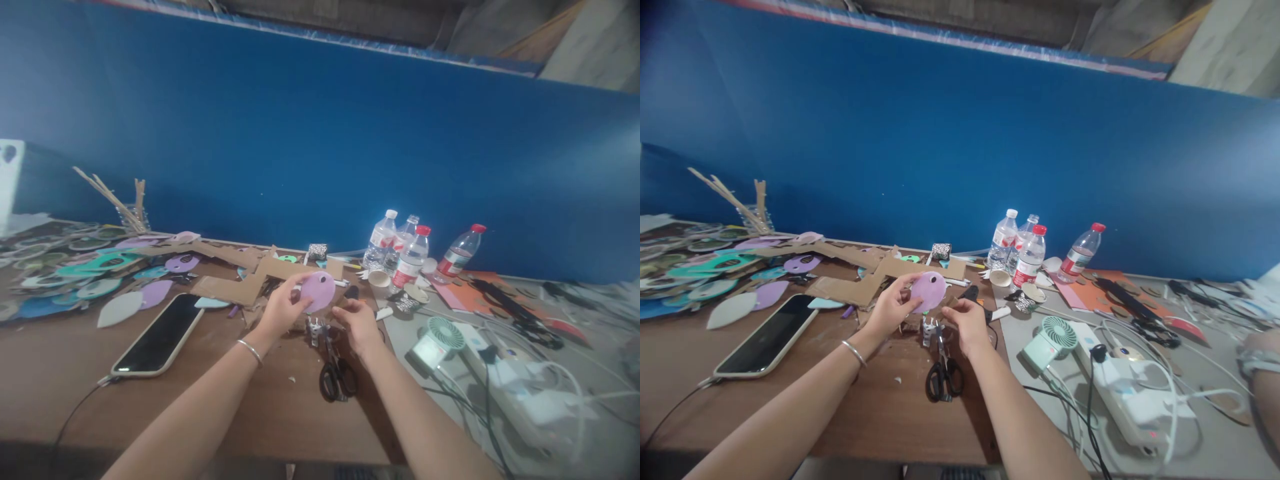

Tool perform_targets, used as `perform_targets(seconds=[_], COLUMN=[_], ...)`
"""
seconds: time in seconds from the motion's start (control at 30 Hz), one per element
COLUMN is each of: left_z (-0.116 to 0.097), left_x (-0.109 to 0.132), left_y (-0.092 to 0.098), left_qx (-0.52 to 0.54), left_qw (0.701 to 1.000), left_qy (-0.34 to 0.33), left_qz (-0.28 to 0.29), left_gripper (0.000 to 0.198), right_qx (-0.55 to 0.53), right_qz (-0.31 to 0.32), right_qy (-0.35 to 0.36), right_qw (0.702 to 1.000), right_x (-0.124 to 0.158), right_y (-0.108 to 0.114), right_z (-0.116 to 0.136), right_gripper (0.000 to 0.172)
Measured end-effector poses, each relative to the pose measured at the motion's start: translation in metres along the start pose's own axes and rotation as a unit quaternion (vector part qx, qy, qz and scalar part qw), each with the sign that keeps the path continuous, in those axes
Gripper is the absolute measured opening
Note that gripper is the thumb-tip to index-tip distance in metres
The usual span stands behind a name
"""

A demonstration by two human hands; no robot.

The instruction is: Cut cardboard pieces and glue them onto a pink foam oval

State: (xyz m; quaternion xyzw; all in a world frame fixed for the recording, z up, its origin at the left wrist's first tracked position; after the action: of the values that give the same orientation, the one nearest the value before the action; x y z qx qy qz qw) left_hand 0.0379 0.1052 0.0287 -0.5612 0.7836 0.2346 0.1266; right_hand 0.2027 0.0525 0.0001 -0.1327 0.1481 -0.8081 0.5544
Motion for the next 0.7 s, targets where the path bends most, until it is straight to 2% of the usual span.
perform_targets(seconds=[0.3,0.47,0.7], left_z=[0.004,0.009,0.017], left_x=[0.003,0.000,-0.003], left_y=[-0.006,-0.006,-0.005], left_qx=[0.022,0.047,0.103], left_qw=[1.000,0.998,0.993], left_qy=[0.010,0.031,0.050], left_qz=[-0.007,-0.020,-0.027], left_gripper=[0.047,0.047,0.047], right_qx=[0.026,0.045,0.053], right_qz=[0.006,0.038,0.074], right_qy=[0.003,0.027,0.053], right_qw=[1.000,0.998,0.994], right_x=[-0.006,-0.003,0.005], right_y=[0.006,0.003,-0.004], right_z=[-0.002,0.001,0.004], right_gripper=[0.032,0.024,0.025])
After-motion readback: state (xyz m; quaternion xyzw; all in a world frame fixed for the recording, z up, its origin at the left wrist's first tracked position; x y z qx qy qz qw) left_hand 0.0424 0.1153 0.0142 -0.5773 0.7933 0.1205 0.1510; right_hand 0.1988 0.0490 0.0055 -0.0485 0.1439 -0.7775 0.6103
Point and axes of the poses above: each hand's wrist, its own x-axis away from the middle knuckle, its own y-axis out of the back of the hand, z = x × y, the point moved 1 cm from there along -x, towards the middle knuckle, and after that the axes turned 3 degrees about x, right-handed, at the moved point
